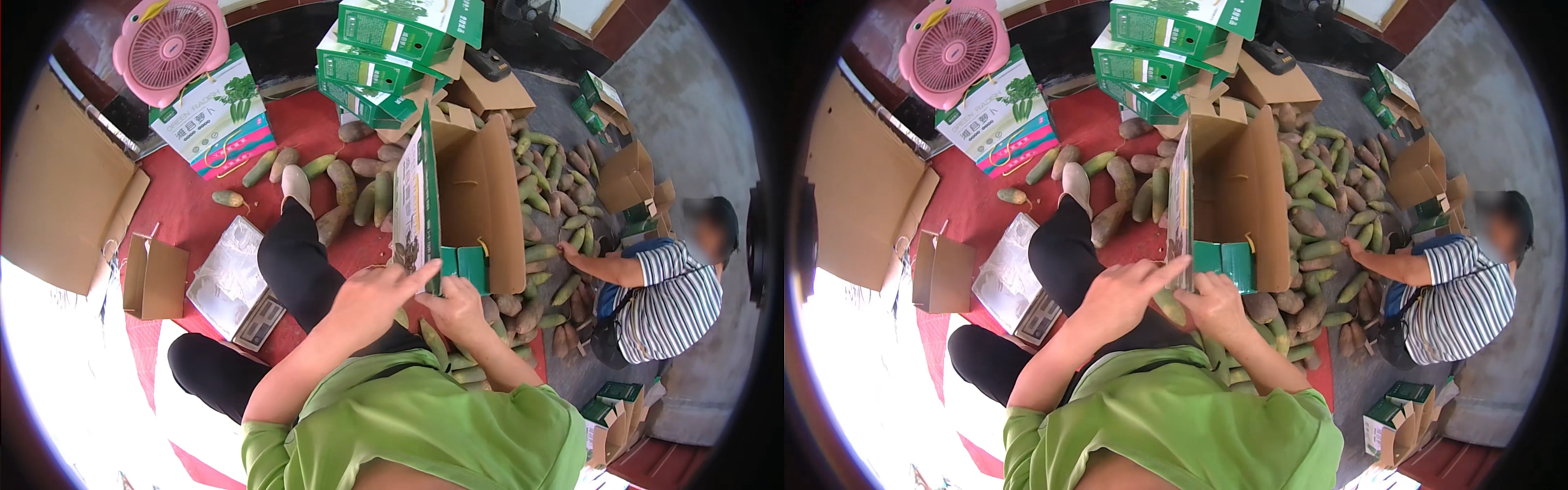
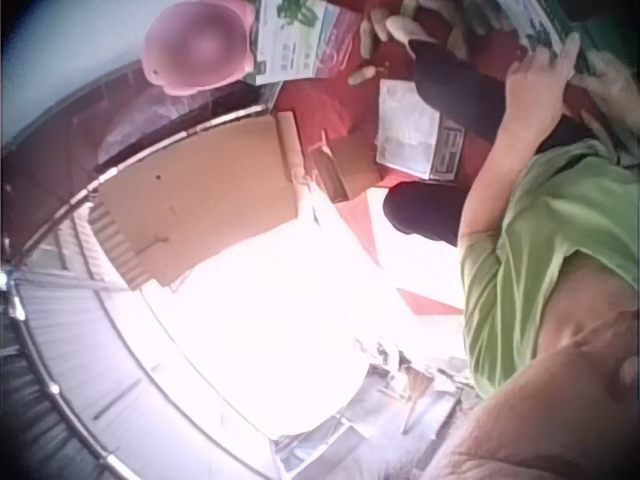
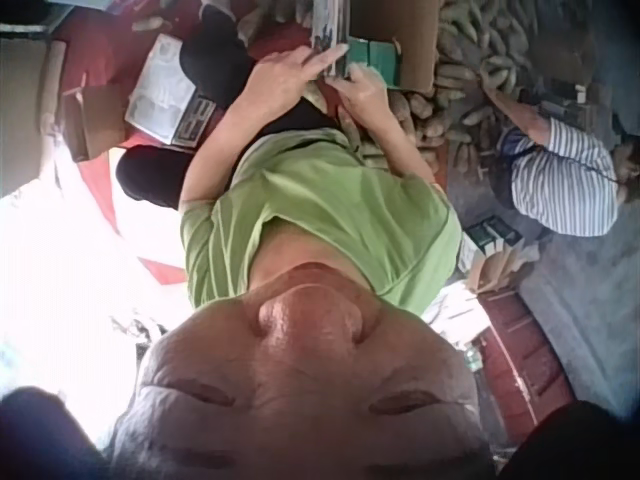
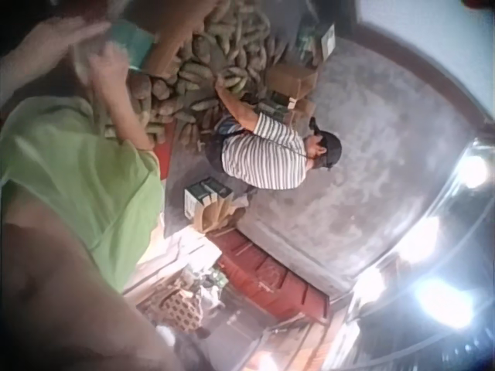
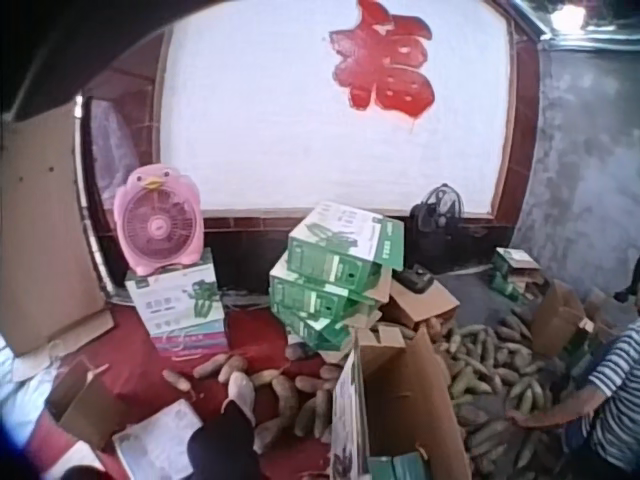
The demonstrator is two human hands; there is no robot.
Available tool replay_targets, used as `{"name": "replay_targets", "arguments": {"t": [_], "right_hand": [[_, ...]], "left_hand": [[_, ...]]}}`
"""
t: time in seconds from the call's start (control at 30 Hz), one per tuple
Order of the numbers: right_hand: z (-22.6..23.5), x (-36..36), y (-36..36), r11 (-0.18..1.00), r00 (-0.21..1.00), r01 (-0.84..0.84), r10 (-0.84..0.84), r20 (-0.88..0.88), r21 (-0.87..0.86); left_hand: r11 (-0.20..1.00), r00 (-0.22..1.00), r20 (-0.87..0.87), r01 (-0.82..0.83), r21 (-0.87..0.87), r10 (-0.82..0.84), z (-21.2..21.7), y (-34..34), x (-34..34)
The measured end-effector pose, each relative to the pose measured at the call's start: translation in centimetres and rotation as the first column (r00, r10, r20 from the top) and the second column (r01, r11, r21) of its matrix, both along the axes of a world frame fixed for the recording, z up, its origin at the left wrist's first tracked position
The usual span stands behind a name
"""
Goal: Sorting and packing large green vegetables into cardboard boxes and weighing them on a scale.
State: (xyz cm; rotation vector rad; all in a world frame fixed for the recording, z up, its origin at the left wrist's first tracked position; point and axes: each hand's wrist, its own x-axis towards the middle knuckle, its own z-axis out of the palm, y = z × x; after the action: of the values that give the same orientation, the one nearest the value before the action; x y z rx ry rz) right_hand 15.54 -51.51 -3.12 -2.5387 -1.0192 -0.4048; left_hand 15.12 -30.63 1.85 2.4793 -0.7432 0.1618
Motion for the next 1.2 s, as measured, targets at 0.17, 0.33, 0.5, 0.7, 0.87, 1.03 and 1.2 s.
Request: {"name": "replay_targets", "arguments": {"t": [0.17, 0.33, 0.5, 0.7, 0.87, 1.03, 1.2], "right_hand": [[0.8, -0.4, 0.9, 0.991, 0.987, -0.093, 0.079, -0.138, -0.097], [5.2, 2.0, 0.5, 0.976, 0.999, 0.044, -0.039, -0.028, 0.211], [4.3, 5.0, 0.4, 0.938, 0.946, 0.322, -0.313, -0.085, 0.131], [3.2, 6.8, -1.6, 0.805, 0.67, 0.543, -0.587, -0.455, -0.238], [3.5, 9.1, -2.6, 0.817, 0.749, 0.554, -0.572, -0.334, -0.157], [6.6, 10.7, 0.6, 0.87, 0.803, 0.476, -0.489, -0.341, -0.125], [10.0, 12.8, 5.3, 0.945, 0.925, 0.315, -0.326, -0.196, -0.088]], "left_hand": [[0.989, 0.996, 0.085, -0.039, 0.145, 0.027, -2.6, -1.3, 1.1], [0.983, 0.996, -0.038, -0.068, 0.173, 0.075, -4.0, -0.1, 1.2], [0.983, 0.996, -0.013, -0.084, 0.162, 0.088, -5.3, 0.2, 0.8], [0.988, 0.996, 0.05, -0.085, 0.131, 0.079, -5.4, 0.9, 0.5], [0.998, 0.993, 0.107, -0.056, 0.016, 0.054, -5.6, 2.0, 0.4], [0.996, 0.991, 0.114, -0.056, -0.063, 0.063, -6.2, 2.7, -0.3], [0.99, 0.972, 0.191, -0.127, -0.064, 0.136, -4.0, 5.4, -1.4]]}}
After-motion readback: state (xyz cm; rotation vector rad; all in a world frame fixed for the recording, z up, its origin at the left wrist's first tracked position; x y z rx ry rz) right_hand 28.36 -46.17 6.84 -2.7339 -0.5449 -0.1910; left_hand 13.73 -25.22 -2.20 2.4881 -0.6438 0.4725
